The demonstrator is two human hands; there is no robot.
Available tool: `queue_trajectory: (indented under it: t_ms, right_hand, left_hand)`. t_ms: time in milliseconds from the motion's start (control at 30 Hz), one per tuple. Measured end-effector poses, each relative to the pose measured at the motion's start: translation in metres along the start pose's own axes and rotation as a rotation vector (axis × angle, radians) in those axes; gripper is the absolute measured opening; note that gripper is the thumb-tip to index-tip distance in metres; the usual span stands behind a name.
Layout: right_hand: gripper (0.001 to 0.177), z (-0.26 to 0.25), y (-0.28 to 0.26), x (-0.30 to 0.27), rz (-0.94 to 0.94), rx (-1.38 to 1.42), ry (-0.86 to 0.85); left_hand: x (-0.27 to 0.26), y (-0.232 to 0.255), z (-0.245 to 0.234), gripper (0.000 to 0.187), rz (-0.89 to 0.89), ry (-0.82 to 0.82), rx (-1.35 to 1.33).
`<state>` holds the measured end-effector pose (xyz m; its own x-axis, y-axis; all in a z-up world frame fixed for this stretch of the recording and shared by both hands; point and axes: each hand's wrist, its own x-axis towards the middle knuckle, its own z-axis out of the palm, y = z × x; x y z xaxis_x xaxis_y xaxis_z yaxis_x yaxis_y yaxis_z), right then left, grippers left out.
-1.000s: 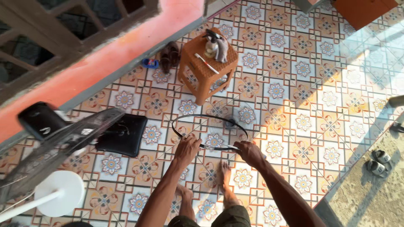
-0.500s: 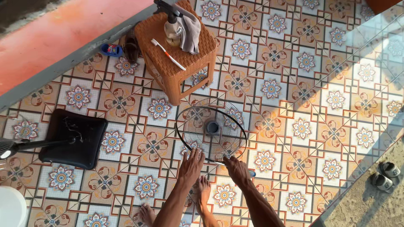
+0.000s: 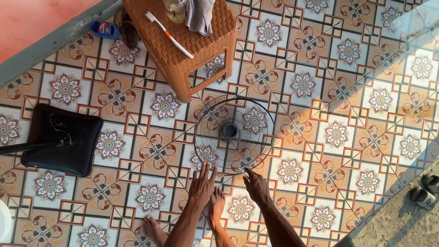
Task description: The person disassembles a black standing fan using a screwdriver, removes the front grill and fan blades, cleans the fan base with a spray bottle and cloth, and reassembles the fan components.
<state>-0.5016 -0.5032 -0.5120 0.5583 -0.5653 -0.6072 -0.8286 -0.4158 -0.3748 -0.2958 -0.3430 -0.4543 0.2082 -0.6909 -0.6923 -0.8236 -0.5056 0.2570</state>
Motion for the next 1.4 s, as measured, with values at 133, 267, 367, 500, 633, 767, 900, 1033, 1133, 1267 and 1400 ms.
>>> queue_trajectory:
  t_ms: [133, 267, 367, 500, 633, 767, 900, 1033, 1133, 1267, 1400]
  right_hand:
    - [0.053, -0.002, -0.008, -0.003, 0.06, 0.211, -0.07]
    - [0.047, -0.015, -0.026, -0.009, 0.093, 0.392, -0.134]
    - [0.047, -0.034, -0.055, -0.009, 0.059, 0.477, -0.14]
    - [0.046, -0.052, -0.107, -0.004, 0.033, 0.511, -0.149]
    - [0.052, -0.061, -0.167, -0.003, -0.224, 0.456, -0.06]
    - [0.051, -0.07, -0.245, -0.022, -0.23, 0.443, -0.136]
    - [0.043, -0.084, -0.33, -0.052, -0.345, 0.496, -0.225]
    - [0.036, -0.089, -0.403, -0.085, -0.375, 0.315, -0.252]
    - [0.036, -0.084, -0.437, -0.114, -0.521, 0.398, -0.293]
    - [0.034, -0.085, -0.495, -0.146, -0.565, 0.441, -0.358]
    - [0.032, -0.093, -0.541, -0.192, -0.466, 0.485, -0.432]
  left_hand:
    - [-0.004, 0.002, 0.008, 0.092, -0.014, 0.01, -0.028]
    - [-0.007, -0.001, 0.011, 0.091, -0.021, 0.086, -0.058]
    - [-0.014, -0.008, 0.0, 0.094, -0.031, 0.097, -0.072]
    - [-0.034, -0.016, -0.023, 0.094, -0.055, 0.123, -0.091]
    - [-0.057, -0.031, -0.043, 0.09, -0.079, 0.264, -0.241]
    - [-0.102, -0.053, -0.052, 0.083, -0.093, 0.624, -0.42]
    - [-0.14, -0.085, -0.065, 0.076, -0.156, 0.84, -0.672]
    - [-0.189, -0.132, -0.072, 0.069, -0.207, 0.989, -0.761]
    - [-0.235, -0.16, -0.067, 0.062, -0.304, 1.028, -0.835]
    - [-0.299, -0.204, -0.074, 0.05, -0.384, 1.156, -0.875]
    - [-0.363, -0.241, -0.081, 0.039, -0.334, 1.222, -1.074]
